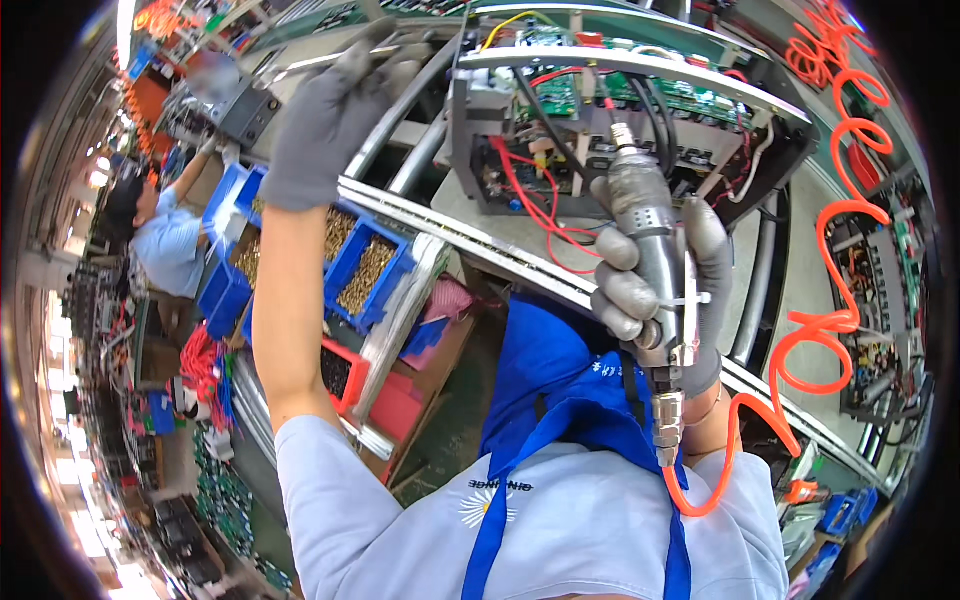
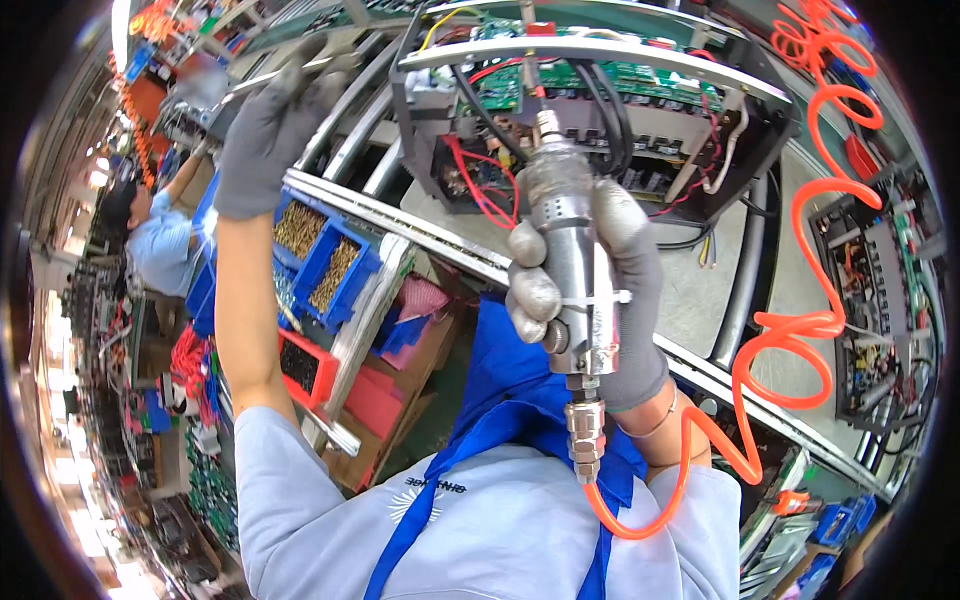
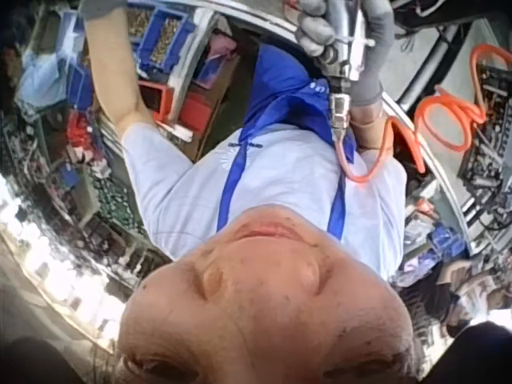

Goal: The person assembles an electronic device on a factory line, using a pneumatic screwdriver to fasten screws and organizing wires within the chassis. They handle circuit boards, metal frames, and various small components from nearby bins, securing parts and routing cables throughout the process.

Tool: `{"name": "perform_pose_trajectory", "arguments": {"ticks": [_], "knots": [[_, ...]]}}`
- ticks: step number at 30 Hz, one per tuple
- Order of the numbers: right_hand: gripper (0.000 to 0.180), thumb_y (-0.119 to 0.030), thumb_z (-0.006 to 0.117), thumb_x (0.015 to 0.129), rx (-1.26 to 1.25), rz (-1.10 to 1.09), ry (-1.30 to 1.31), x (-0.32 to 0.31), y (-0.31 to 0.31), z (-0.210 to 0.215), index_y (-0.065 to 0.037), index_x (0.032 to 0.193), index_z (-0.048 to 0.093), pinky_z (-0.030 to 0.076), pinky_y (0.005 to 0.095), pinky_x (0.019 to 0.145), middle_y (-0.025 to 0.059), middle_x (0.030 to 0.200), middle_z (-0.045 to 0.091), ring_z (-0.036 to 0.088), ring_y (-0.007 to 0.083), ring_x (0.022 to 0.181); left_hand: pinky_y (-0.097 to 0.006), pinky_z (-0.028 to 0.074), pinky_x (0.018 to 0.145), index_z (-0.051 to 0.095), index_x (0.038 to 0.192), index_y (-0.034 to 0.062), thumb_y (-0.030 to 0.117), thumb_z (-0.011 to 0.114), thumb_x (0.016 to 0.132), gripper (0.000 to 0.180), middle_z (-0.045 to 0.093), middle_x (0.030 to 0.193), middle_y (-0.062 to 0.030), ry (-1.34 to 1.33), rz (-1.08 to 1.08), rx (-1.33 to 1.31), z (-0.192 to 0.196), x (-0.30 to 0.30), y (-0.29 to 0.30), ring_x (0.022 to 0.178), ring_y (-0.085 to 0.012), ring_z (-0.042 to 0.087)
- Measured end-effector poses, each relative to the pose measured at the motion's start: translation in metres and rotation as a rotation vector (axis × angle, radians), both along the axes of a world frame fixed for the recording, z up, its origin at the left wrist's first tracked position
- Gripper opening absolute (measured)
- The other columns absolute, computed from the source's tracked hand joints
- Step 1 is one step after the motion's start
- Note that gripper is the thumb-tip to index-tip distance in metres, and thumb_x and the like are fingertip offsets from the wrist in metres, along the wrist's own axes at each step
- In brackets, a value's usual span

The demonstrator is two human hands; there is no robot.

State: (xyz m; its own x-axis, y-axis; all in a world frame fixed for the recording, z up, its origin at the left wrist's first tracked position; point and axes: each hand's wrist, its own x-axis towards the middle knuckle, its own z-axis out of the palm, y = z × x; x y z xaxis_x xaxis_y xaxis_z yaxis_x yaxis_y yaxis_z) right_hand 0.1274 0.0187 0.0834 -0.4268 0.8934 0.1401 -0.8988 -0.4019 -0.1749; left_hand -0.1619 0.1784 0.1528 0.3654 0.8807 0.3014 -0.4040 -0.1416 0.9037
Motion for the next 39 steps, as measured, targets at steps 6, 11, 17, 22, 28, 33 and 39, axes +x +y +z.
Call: {"name": "perform_pose_trajectory", "arguments": {"ticks": [6, 11, 17, 22, 28, 33, 39], "knots": [[0.054, -0.047, 0.044, 0.099, -0.035, -0.039, -0.067, 0.009, -0.003, 0.004, -0.006, 0.134, 0.042, 0.057, 0.0358, 0.051, 0.0132, 0.088, 0.061, 0.063, 0.0213, 0.061, -0.026, 0.058, 0.073, 0.056, 0.125, -0.0015, 0.013, 0.063, 0.093, 0.035, 0.066, 0.101, -0.0106, 0.368, -0.057, 0.231, 0.017, 0.115, 0.051, 0.086, -0.0154, 0.067], [0.048, -0.046, 0.045, 0.100, -0.043, -0.024, -0.053, 0.007, -0.002, 0.000, -0.007, 0.128, 0.044, 0.058, 0.0352, 0.049, 0.0145, 0.088, 0.062, 0.064, 0.0221, 0.060, -0.024, 0.053, 0.085, 0.068, 0.112, -0.0016, 0.016, 0.059, 0.096, 0.025, 0.071, 0.099, -0.0079, 0.812, 0.056, 0.517, 0.003, 0.139, 0.090, 0.093, -0.0135, 0.067], [0.045, -0.046, 0.046, 0.099, -0.059, -0.023, -0.093, 0.008, -0.003, -0.002, -0.010, 0.126, 0.046, 0.058, 0.0328, 0.049, 0.0119, 0.086, 0.062, 0.064, 0.0194, 0.060, -0.023, 0.052, 0.085, 0.066, 0.119, -0.0009, 0.016, 0.061, 0.095, 0.029, 0.072, 0.100, -0.0091, 0.757, -0.107, 0.595, -0.008, 0.144, 0.101, 0.093, -0.0115, 0.066], [0.043, -0.047, 0.046, 0.099, -0.059, -0.064, -0.176, 0.003, -0.006, 0.006, -0.012, 0.125, 0.047, 0.058, 0.0299, 0.049, 0.0099, 0.085, 0.062, 0.063, 0.0160, 0.060, -0.022, 0.051, 0.080, 0.070, 0.114, 0.0046, 0.024, 0.065, 0.094, 0.029, 0.072, 0.097, -0.0041, 0.850, -0.014, 0.576, -0.009, 0.145, 0.105, 0.085, -0.0082, 0.062], [0.039, -0.046, 0.047, 0.099, -0.045, -0.114, -0.290, -0.005, -0.008, 0.010, -0.012, 0.117, 0.049, 0.056, 0.0271, 0.048, 0.0064, 0.084, 0.061, 0.062, 0.0130, 0.060, -0.022, 0.050, 0.079, 0.072, 0.112, 0.0040, 0.025, 0.064, 0.094, 0.029, 0.072, 0.097, -0.0041, 0.875, 0.002, 0.568, -0.012, 0.146, 0.110, 0.086, -0.0076, 0.061], [0.036, -0.045, 0.049, 0.098, -0.064, -0.106, -0.336, -0.008, -0.008, 0.009, -0.012, 0.110, 0.050, 0.057, 0.0270, 0.048, 0.0060, 0.084, 0.061, 0.062, 0.0123, 0.059, -0.024, 0.049, 0.080, 0.073, 0.111, 0.0051, 0.026, 0.065, 0.094, 0.028, 0.072, 0.096, -0.0035, 0.832, -0.060, 0.583, -0.014, 0.145, 0.112, 0.086, -0.0079, 0.061], [0.039, -0.048, 0.049, 0.097, -0.079, -0.110, -0.337, -0.012, -0.010, 0.010, -0.011, 0.107, 0.053, 0.057, 0.0286, 0.051, 0.0055, 0.085, 0.062, 0.062, 0.0126, 0.061, -0.025, 0.048, 0.082, 0.072, 0.112, 0.0056, 0.027, 0.065, 0.094, 0.029, 0.072, 0.097, -0.0035, 0.879, -0.055, 0.705, -0.012, 0.143, 0.116, 0.088, -0.0093, 0.061]]}}
